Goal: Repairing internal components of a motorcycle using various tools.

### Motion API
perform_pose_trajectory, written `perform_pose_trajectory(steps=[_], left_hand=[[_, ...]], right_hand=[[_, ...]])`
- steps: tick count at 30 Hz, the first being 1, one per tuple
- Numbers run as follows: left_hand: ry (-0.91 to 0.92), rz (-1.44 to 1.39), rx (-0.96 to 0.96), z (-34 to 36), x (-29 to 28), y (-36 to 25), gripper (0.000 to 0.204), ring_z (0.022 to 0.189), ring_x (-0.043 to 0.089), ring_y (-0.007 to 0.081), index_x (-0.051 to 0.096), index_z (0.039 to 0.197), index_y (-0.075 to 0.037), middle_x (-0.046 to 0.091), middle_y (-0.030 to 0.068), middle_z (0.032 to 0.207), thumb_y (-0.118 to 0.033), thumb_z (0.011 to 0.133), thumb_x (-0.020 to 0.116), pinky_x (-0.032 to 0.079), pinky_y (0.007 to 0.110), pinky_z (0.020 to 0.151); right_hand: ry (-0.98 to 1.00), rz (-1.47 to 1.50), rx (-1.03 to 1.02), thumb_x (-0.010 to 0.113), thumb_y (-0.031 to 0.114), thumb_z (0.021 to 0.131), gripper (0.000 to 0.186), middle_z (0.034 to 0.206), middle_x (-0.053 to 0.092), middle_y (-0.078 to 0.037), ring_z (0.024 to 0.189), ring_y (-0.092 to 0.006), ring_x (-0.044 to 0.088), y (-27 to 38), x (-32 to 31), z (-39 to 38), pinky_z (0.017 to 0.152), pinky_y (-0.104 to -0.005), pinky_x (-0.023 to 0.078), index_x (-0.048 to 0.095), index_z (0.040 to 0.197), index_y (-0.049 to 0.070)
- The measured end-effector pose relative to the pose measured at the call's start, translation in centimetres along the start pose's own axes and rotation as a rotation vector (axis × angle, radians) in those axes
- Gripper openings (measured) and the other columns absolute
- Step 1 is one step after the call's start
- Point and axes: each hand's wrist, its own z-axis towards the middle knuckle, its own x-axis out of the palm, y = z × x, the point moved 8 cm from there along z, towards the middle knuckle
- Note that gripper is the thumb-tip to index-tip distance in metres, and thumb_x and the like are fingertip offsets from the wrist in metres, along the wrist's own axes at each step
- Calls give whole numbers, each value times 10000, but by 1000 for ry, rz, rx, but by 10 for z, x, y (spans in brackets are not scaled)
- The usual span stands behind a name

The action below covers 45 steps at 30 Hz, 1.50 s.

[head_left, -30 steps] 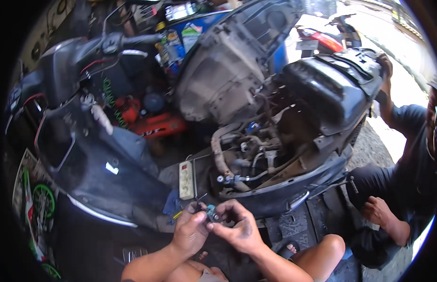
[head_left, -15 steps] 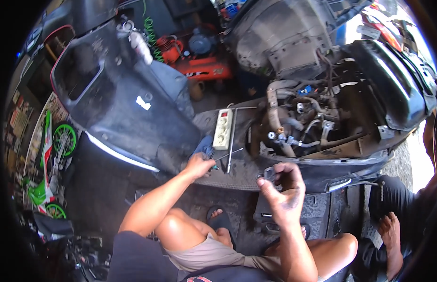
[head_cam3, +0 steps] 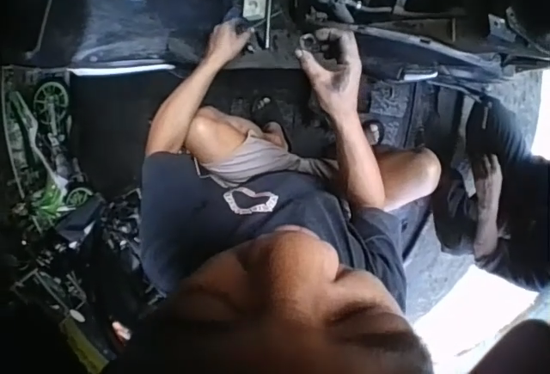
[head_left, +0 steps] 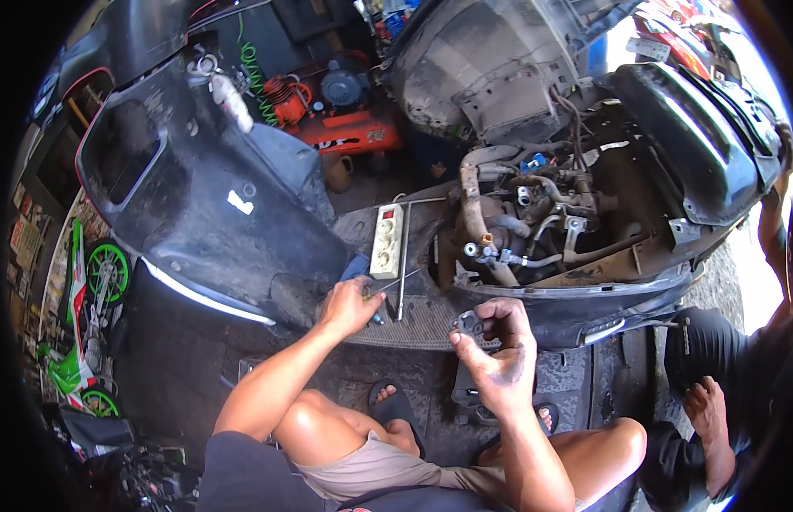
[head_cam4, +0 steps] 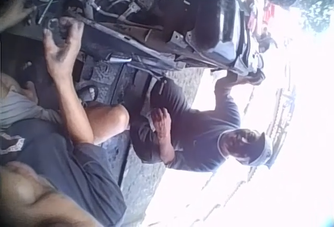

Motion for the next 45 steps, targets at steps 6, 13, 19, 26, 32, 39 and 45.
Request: perform_pose_trajectory(steps=[6, 13, 19, 26, 32, 39, 45], left_hand=[[168, -692, 167, -57, -38, -134, 245, 738, 627, 70, 716, 1084, 21, 710, 38, 836, -185, 951, 717, 520, 237, 680], [250, -697, 195, -68, -31, -172, 178, 660, 605, 57, 710, 1020, 23, 686, 20, 789, -144, 959, 706, 497, 225, 594], [289, -764, 137, -64, -14, -163, 169, 663, 633, 67, 715, 987, 14, 684, 28, 765, -151, 956, 709, 522, 232, 597], [272, -1067, 55, -46, -5, -152, 151, 685, 642, 96, 674, 928, 12, 674, 48, 790, -127, 984, 654, 567, 264, 632], [249, -1212, -84, -23, 8, -124, 134, 705, 689, 130, 657, 991, 23, 705, 79, 862, -107, 980, 688, 593, 266, 628], [208, -1229, -125, -7, 16, -117, 128, 685, 660, 98, 680, 1013, 1, 689, 42, 844, -120, 974, 699, 579, 247, 606], [177, -1215, -109, -2, 13, -131, 142, 673, 633, 86, 689, 1004, 2, 674, 30, 828, -138, 977, 689, 566, 242, 610]], right_hand=[[58, -280, -133, 806, 7, 769, 365, 1030, 599, -115, 789, -199, 578, 25, 1, 4, 730, -319, 528, 634, 1091, 2], [61, -359, -175, 800, 4, 777, 374, 1004, 606, -105, 763, -189, 583, 42, -6, 4, 713, -307, 527, 641, 1115, 6], [49, 102, 314, 772, 75, 905, 235, 943, 679, -18, 827, -74, 593, 2, -19, 0, 771, -238, 504, 676, 1092, -28], [174, -151, 231, 759, 62, 909, 197, 944, 685, -50, 857, -105, 625, 15, -18, 36, 784, -264, 518, 678, 1067, -22], [289, -825, -298, 814, 135, 800, 576, 1213, 603, -187, 1142, -394, 586, 53, -2, 91, 999, -459, 479, 605, 1329, 47], [427, -713, -180, 787, 70, 807, 498, 1187, 657, -207, 1099, -421, 648, 31, 7, 107, 931, -451, 533, 623, 1272, -2], [382, -362, 131, 751, -9, 874, 451, 1054, 685, -91, 952, -132, 614, 29, -17, 114, 859, -295, 509, 611, 1302, -32]])
